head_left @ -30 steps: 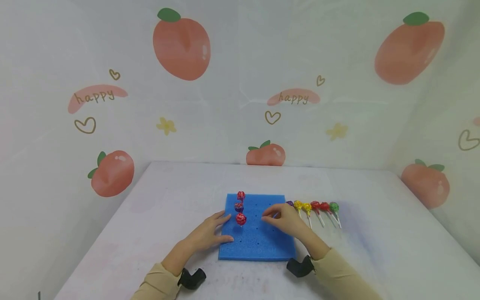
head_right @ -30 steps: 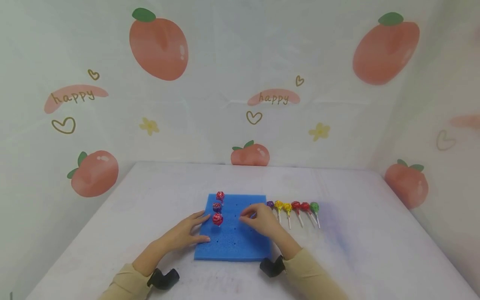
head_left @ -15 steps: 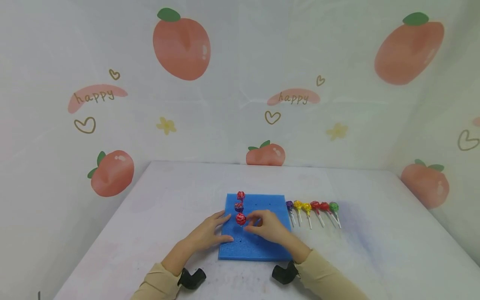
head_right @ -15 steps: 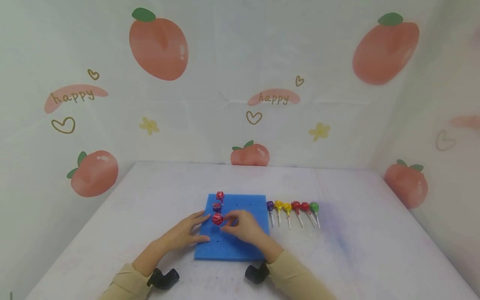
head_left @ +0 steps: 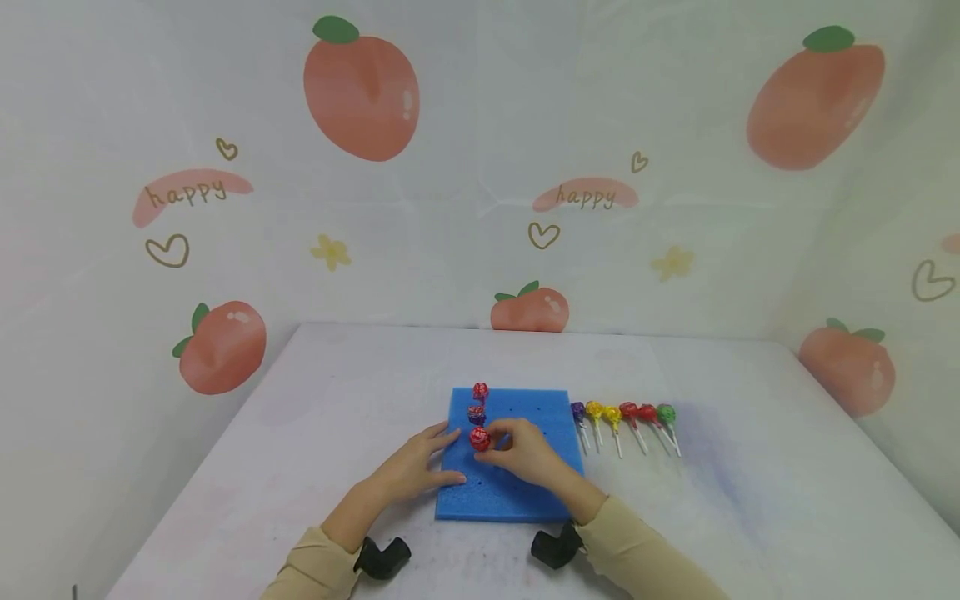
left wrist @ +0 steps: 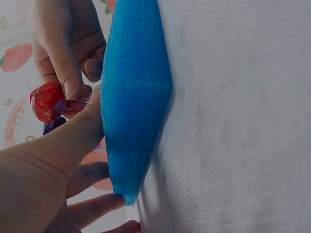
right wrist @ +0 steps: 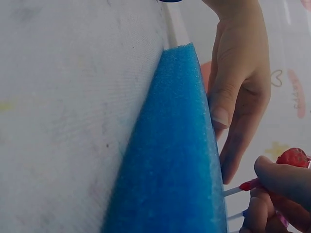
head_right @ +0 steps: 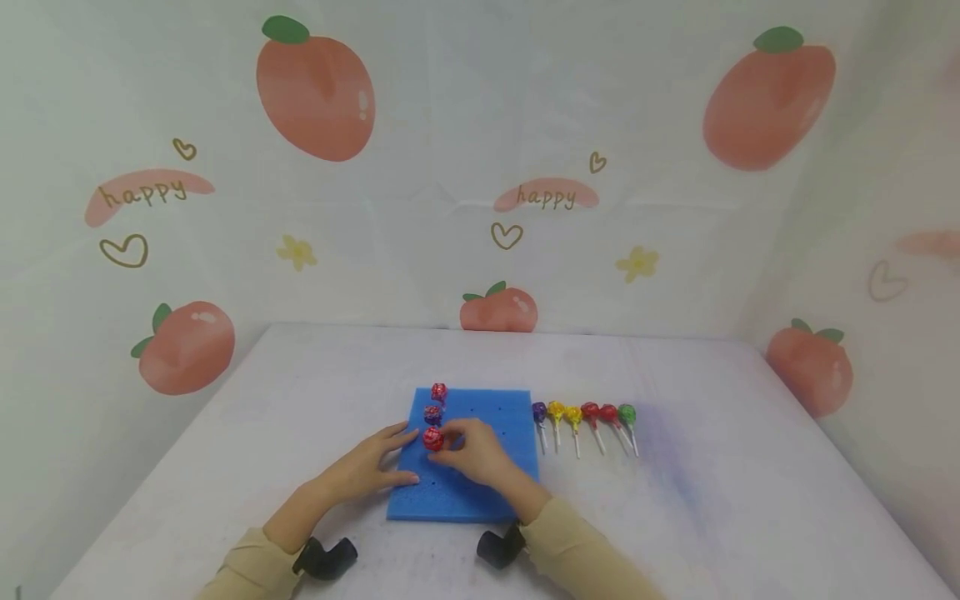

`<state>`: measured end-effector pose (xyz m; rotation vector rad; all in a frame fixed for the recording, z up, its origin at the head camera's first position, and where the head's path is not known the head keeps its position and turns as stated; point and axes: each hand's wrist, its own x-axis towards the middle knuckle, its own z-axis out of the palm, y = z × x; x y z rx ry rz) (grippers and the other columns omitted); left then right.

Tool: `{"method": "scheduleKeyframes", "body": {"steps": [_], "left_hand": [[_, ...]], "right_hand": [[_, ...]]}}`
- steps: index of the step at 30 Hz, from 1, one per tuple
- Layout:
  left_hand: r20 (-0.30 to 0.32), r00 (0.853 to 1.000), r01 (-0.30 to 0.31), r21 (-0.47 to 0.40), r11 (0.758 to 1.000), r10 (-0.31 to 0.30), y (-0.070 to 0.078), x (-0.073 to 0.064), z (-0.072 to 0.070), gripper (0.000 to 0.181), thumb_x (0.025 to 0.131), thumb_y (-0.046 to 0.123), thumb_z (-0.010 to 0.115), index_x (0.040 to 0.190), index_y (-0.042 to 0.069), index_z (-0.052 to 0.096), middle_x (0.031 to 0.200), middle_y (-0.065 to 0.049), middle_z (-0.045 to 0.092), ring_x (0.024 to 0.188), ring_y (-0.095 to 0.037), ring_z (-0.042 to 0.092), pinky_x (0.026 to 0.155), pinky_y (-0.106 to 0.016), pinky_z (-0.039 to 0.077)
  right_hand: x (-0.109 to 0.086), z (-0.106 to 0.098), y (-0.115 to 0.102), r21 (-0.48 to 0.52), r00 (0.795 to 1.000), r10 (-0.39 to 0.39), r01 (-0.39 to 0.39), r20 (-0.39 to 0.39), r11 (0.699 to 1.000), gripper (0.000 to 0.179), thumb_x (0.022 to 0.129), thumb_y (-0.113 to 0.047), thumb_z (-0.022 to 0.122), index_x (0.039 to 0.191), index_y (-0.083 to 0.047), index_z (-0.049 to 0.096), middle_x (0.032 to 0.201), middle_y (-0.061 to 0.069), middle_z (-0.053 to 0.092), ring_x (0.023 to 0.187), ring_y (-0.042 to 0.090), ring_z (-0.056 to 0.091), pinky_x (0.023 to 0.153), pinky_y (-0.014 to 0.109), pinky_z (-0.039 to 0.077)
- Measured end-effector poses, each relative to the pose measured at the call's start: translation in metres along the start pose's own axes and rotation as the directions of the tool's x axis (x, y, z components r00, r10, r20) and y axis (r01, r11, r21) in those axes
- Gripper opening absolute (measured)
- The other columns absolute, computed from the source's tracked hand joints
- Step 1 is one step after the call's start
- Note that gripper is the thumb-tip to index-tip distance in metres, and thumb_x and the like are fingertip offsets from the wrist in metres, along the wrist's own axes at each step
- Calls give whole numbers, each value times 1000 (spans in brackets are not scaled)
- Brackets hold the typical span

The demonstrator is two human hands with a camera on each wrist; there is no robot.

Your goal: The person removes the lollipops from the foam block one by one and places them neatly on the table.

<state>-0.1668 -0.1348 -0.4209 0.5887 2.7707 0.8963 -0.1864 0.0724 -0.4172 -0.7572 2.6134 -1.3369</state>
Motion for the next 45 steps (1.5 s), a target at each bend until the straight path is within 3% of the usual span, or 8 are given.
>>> {"method": "scheduleKeyframes", "body": {"steps": [6, 17, 34, 45], "left_hand": [[7, 1000, 3, 2, 1000, -3, 1, -1, 0, 71, 81, 37, 70, 139, 5, 44, 147, -23, 35, 134, -44, 34, 106, -59, 33], [12, 1000, 12, 6, 1000, -12, 1, -1, -1, 72, 81, 38, 70, 139, 6, 43, 148, -22, 34, 135, -44, 33, 107, -59, 33], [9, 1000, -2, 19, 1000, 1, 2, -3, -1, 73, 81, 38, 70, 139, 3, 43, 148, -23, 34, 135, -44, 33, 108, -58, 31], [11, 1000, -10, 13, 1000, 10, -1, -1, 0, 72, 82, 38, 69, 139, 4, 43, 148, -24, 33, 136, -44, 32, 108, -57, 31]], "right_hand": [[0, 0, -3, 27, 999, 21, -20, -25, 999, 21, 83, -17, 71, 98, -3, 68, 91, 11, 68, 66, 8, 54, 53, 16, 44], [-6, -20, -10, 84, 999, -2, 6, -48, 996, 20, 86, -16, 67, 102, -4, 67, 97, 12, 70, 74, 15, 66, 68, 15, 52], [-17, -44, 1, -19, 988, 81, -85, -129, 996, 20, 85, -15, 67, 102, -5, 66, 95, 10, 69, 73, 12, 62, 64, 17, 52], [-24, -53, 9, -30, 978, 124, -131, -170, 991, 22, 85, -15, 67, 104, -5, 65, 97, 11, 69, 77, 13, 65, 69, 24, 56]]}}
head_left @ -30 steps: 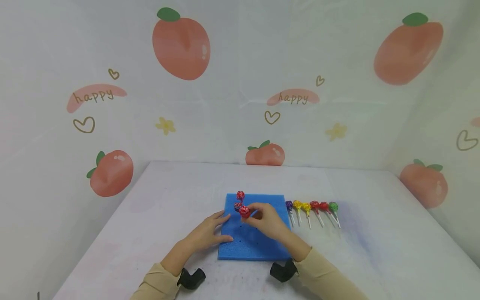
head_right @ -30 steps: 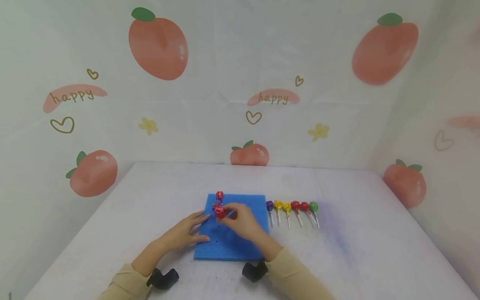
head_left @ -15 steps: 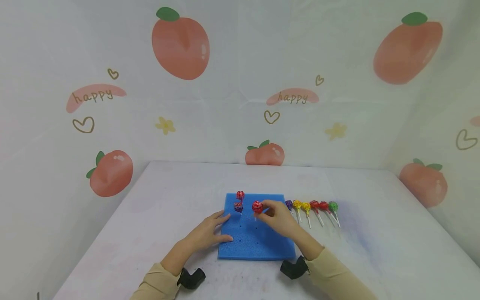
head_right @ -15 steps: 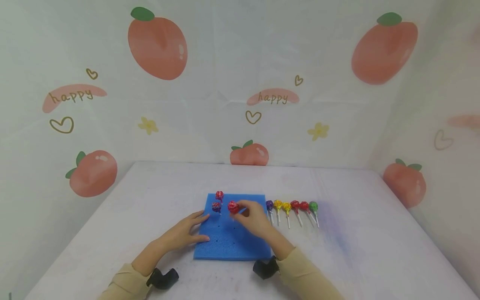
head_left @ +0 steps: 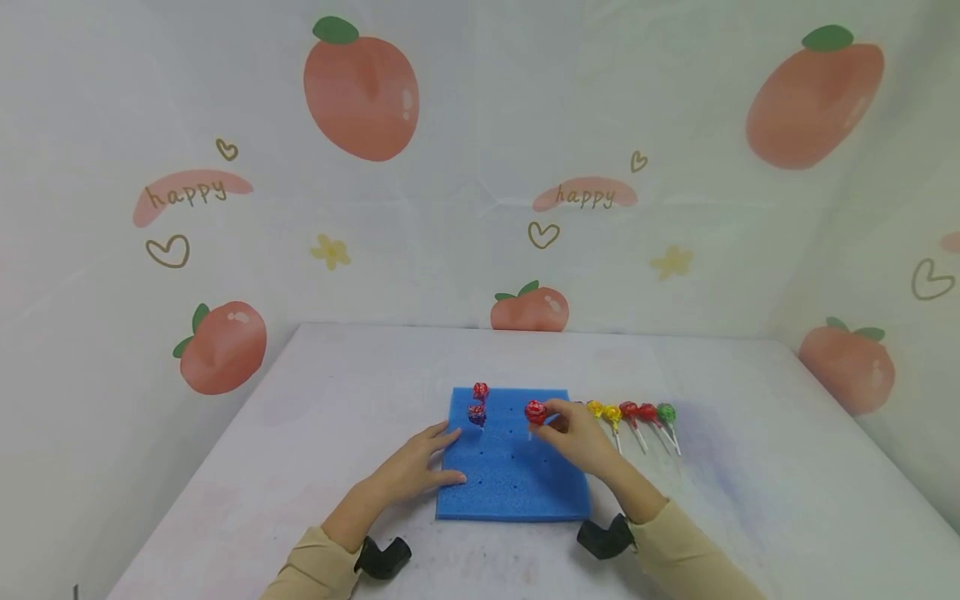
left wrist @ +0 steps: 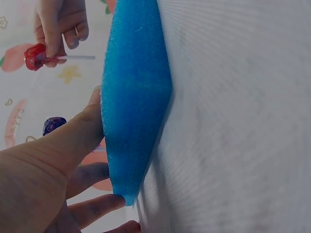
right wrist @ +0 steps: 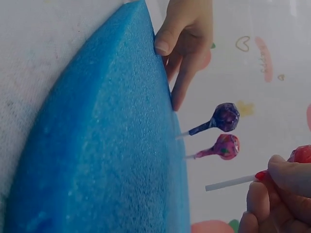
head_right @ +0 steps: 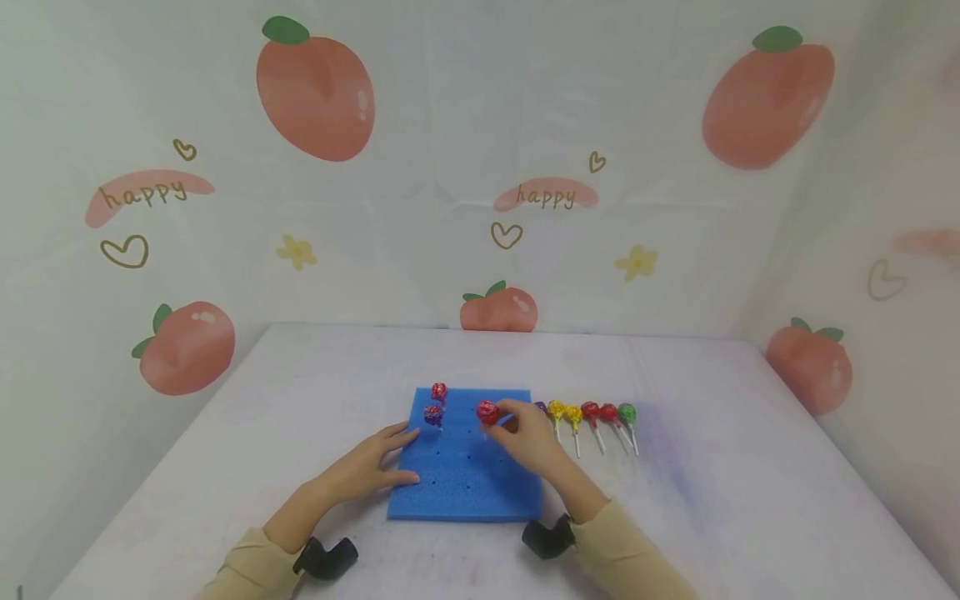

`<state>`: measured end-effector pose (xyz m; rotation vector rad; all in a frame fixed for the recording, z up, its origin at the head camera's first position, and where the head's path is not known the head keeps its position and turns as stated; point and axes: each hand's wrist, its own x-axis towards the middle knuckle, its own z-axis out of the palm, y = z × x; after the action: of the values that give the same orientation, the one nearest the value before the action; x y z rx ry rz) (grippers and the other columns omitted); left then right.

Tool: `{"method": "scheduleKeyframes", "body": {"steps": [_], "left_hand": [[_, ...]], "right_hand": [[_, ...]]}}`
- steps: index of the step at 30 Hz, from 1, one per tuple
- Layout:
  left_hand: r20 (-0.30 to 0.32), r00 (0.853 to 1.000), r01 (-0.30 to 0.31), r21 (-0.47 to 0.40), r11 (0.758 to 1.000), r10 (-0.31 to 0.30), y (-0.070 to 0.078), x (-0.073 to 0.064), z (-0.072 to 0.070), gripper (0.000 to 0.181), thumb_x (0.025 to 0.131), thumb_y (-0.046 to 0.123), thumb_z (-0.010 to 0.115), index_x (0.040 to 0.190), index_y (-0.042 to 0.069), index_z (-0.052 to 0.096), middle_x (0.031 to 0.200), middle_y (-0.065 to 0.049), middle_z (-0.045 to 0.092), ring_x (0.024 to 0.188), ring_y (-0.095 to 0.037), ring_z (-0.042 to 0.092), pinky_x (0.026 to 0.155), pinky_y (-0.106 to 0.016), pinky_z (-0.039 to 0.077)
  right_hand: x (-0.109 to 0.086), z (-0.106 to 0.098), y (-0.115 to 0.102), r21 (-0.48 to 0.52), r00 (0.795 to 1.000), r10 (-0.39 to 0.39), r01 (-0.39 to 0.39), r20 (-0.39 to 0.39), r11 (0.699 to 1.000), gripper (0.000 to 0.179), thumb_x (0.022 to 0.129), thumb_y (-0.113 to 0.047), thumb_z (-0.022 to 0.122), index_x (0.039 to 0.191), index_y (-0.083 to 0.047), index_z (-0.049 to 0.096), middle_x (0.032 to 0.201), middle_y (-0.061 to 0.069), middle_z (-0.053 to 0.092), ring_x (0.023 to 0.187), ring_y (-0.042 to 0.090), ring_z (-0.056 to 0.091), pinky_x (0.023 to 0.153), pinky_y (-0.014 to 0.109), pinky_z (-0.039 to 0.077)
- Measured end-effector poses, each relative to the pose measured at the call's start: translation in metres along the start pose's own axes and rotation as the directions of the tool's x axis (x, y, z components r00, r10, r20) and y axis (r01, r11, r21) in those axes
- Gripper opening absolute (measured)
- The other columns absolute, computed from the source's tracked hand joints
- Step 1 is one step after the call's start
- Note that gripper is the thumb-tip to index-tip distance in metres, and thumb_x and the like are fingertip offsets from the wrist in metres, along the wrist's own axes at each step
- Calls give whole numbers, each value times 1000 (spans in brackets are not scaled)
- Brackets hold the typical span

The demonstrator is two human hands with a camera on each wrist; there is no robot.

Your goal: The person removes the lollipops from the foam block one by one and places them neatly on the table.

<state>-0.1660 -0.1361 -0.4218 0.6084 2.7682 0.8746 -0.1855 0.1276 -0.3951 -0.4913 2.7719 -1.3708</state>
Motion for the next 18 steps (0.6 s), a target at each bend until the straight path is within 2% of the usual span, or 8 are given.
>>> {"method": "scheduleKeyframes", "body": {"steps": [5, 12, 18], "left_hand": [[5, 1000, 3, -6, 1000, -3, 1, -1, 0, 73, 81, 38, 70, 139, 2, 42, 148, -24, 33, 136, -45, 31, 108, -58, 30], [9, 1000, 15, -14, 1000, -14, 3, -3, -1, 74, 81, 38, 70, 139, 3, 42, 149, -24, 32, 136, -45, 30, 109, -59, 29], [4, 1000, 6, -12, 1000, -6, 3, -3, -1, 74, 81, 38, 70, 139, 2, 42, 148, -24, 32, 136, -45, 30, 109, -59, 29]], "right_hand": [[-1, -4, 3, 9, 999, 33, -33, -7, 999, 20, 85, -16, 68, 102, -6, 66, 97, 8, 69, 77, 11, 64, 70, 25, 57], [-4, -11, 9, 15, 1000, -22, 22, -18, 1000, 18, 86, -16, 67, 97, -3, 68, 90, 11, 71, 74, 16, 66, 68, 21, 55], [-5, -16, 13, 12, 999, 4, -3, -41, 1000, 15, 86, -15, 67, 95, -3, 69, 89, 10, 71, 73, 14, 63, 65, 15, 50]]}}
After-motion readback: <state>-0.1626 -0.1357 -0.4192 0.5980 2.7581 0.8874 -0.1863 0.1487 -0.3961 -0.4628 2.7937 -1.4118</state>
